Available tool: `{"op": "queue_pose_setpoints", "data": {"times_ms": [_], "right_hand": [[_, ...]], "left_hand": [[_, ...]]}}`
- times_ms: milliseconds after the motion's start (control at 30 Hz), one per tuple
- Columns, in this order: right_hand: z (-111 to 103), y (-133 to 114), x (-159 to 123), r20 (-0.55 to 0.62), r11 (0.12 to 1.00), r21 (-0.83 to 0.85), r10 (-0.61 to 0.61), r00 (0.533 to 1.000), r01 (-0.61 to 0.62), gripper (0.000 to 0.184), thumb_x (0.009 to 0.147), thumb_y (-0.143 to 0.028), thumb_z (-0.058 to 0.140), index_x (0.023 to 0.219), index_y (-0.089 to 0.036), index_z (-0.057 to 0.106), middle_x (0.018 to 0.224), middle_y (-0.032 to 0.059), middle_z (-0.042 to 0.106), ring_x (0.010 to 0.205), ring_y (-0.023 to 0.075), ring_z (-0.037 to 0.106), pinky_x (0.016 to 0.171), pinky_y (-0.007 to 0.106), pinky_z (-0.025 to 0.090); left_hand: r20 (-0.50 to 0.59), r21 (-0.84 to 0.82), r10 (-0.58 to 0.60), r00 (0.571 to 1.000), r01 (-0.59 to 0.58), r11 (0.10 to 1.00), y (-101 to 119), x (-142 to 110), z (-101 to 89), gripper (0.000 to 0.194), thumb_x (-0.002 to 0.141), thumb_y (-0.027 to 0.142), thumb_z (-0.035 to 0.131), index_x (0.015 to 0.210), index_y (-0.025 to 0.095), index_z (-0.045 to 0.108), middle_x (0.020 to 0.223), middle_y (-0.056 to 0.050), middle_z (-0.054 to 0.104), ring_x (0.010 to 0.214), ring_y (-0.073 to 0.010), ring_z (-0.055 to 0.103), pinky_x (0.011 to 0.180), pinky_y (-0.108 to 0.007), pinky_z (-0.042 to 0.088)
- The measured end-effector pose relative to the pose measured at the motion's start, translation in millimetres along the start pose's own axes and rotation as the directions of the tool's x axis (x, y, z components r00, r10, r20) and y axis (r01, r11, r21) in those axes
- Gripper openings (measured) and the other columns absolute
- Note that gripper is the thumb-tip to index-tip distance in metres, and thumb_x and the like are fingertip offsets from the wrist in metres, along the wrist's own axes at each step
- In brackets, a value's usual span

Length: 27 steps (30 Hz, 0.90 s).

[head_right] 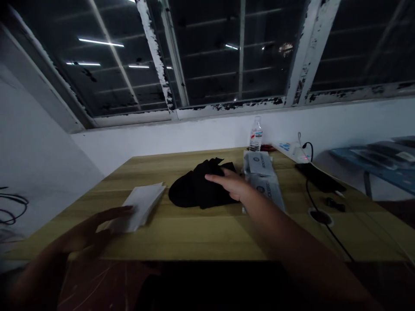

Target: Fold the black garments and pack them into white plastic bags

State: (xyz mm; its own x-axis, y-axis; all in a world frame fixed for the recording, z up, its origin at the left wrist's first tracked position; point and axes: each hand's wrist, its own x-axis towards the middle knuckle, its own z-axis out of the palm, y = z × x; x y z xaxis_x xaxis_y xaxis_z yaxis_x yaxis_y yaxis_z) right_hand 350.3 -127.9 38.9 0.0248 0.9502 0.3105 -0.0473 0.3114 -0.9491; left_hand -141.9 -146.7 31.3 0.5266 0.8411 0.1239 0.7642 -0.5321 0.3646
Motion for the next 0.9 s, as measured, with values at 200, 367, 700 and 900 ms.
{"op": "queue_pose_setpoints", "data": {"times_ms": [200,367,700,900], "right_hand": [[12,8,-9,0.317,0.947,0.006,0.302,0.899,-0.32,0.029,0.074,-0.052,0.085,0.093,-0.029,0.081,0.101,0.0078,0.081,0.089,0.0295,0.077,0.072,0.044,0.063],[3,2,-21,0.252,0.934,-0.334,0.214,0.944,-0.122,0.027,0.085,-0.053,0.072,0.076,-0.028,0.077,0.076,0.0035,0.077,0.063,0.0225,0.068,0.056,0.036,0.053],[-70,-12,-33,0.067,0.322,-0.945,0.006,0.998,0.061,0.02,0.071,-0.035,0.084,0.076,-0.026,0.067,0.063,-0.0001,0.064,0.051,0.0153,0.05,0.05,0.029,0.025],[-79,-27,-76,0.469,0.494,-0.816,0.26,0.844,0.301,0.021,0.075,-0.024,0.079,0.094,-0.032,0.075,0.086,0.0006,0.072,0.071,0.0197,0.063,0.058,0.03,0.038]], "left_hand": [[-0.268,0.006,0.039,0.963,-0.039,0.999,21,15,-4.6,0.041,0.087,0.046,0.067,0.125,0.031,0.073,0.135,-0.006,0.071,0.122,-0.0316,0.069,0.104,-0.043,0.057],[-0.314,-0.014,0.061,0.948,-0.069,0.997,66,34,10.0,0.033,0.092,0.044,0.061,0.116,0.026,0.074,0.118,-0.007,0.078,0.111,-0.0287,0.073,0.097,-0.04,0.059],[-0.356,-0.058,0.381,0.853,-0.427,0.902,164,36,54.5,0.045,0.091,0.022,0.065,0.134,0.033,0.065,0.128,-0.008,0.071,0.119,-0.0291,0.066,0.1,-0.046,0.058],[-0.142,-0.002,0.507,0.85,-0.513,0.858,169,31,75.1,0.052,0.091,0.032,0.072,0.142,0.034,0.06,0.136,-0.008,0.068,0.121,-0.0291,0.064,0.101,-0.046,0.057]]}}
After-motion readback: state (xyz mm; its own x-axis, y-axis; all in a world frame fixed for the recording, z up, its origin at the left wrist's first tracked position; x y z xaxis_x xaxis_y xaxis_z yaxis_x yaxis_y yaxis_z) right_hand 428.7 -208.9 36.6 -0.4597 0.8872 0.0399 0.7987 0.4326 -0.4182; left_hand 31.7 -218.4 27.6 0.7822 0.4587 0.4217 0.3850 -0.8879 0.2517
